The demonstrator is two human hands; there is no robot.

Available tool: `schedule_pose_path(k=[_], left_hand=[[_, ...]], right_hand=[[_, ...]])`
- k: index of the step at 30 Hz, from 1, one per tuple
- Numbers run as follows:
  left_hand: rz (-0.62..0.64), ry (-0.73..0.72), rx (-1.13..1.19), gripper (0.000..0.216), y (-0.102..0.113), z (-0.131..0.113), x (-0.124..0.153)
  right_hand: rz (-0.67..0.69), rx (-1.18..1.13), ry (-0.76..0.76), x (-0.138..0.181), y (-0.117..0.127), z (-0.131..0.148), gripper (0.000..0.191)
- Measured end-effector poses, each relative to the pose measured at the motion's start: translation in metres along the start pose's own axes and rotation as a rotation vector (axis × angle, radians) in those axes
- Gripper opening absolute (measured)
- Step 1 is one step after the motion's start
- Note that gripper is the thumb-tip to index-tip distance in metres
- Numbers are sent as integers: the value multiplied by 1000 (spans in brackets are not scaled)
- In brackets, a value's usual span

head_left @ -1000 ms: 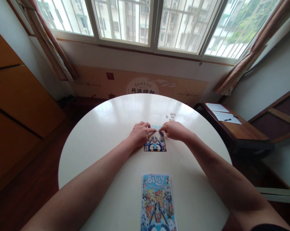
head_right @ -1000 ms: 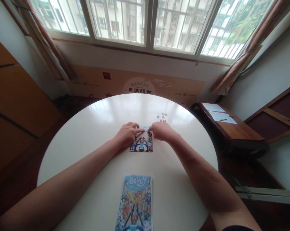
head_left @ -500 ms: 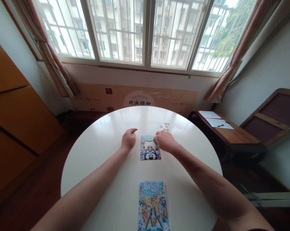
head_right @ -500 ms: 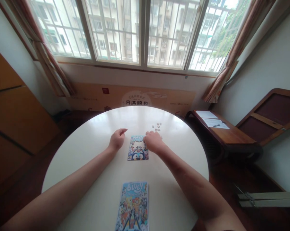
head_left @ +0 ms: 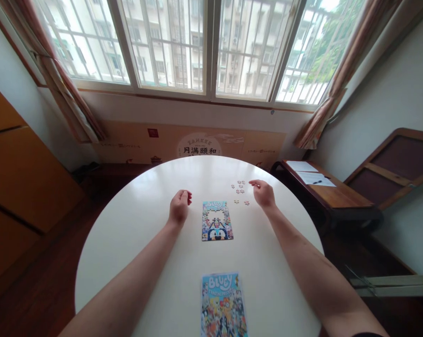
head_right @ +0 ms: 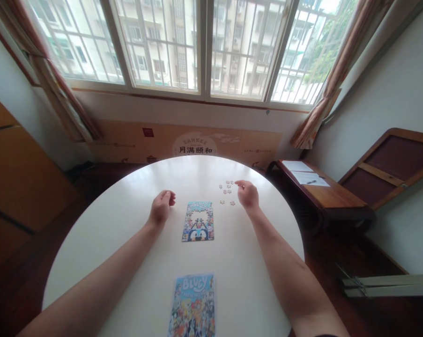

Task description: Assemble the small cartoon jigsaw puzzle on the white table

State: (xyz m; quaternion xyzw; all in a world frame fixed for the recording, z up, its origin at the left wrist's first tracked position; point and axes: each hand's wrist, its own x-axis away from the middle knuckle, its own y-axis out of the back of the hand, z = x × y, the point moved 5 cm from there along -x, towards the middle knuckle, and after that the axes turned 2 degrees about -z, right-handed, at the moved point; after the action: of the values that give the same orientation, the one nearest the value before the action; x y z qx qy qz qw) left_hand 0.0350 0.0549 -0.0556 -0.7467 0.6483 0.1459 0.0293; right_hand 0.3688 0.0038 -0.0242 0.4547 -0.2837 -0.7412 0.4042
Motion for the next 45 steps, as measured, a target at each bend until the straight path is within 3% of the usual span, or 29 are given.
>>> schedule_pose_path(k=[3, 6, 12, 17, 25, 32, 45], left_hand=[[20, 9, 15, 31, 1, -1, 1], [54, 15, -1, 40, 1, -3, 4], [45, -58, 4, 57, 5, -10, 7], [11, -77, 15, 58, 5, -14, 10], [47, -82, 62, 53, -6, -15, 15], [37, -138, 90, 55, -4, -17, 15], [41, -82, 24, 52, 0, -18, 15]], right_hand=[[-25, -50, -94, 0, -2, -36, 48], [5, -82, -124, 0, -5, -50, 47], [266, -136, 35, 6, -13, -33, 29], [455, -66, 175, 16, -9, -23, 29], [440, 2, 206, 16, -1, -23, 26], [435, 19, 181, 18, 1, -20, 25], [457, -31, 156, 17, -5, -19, 20]])
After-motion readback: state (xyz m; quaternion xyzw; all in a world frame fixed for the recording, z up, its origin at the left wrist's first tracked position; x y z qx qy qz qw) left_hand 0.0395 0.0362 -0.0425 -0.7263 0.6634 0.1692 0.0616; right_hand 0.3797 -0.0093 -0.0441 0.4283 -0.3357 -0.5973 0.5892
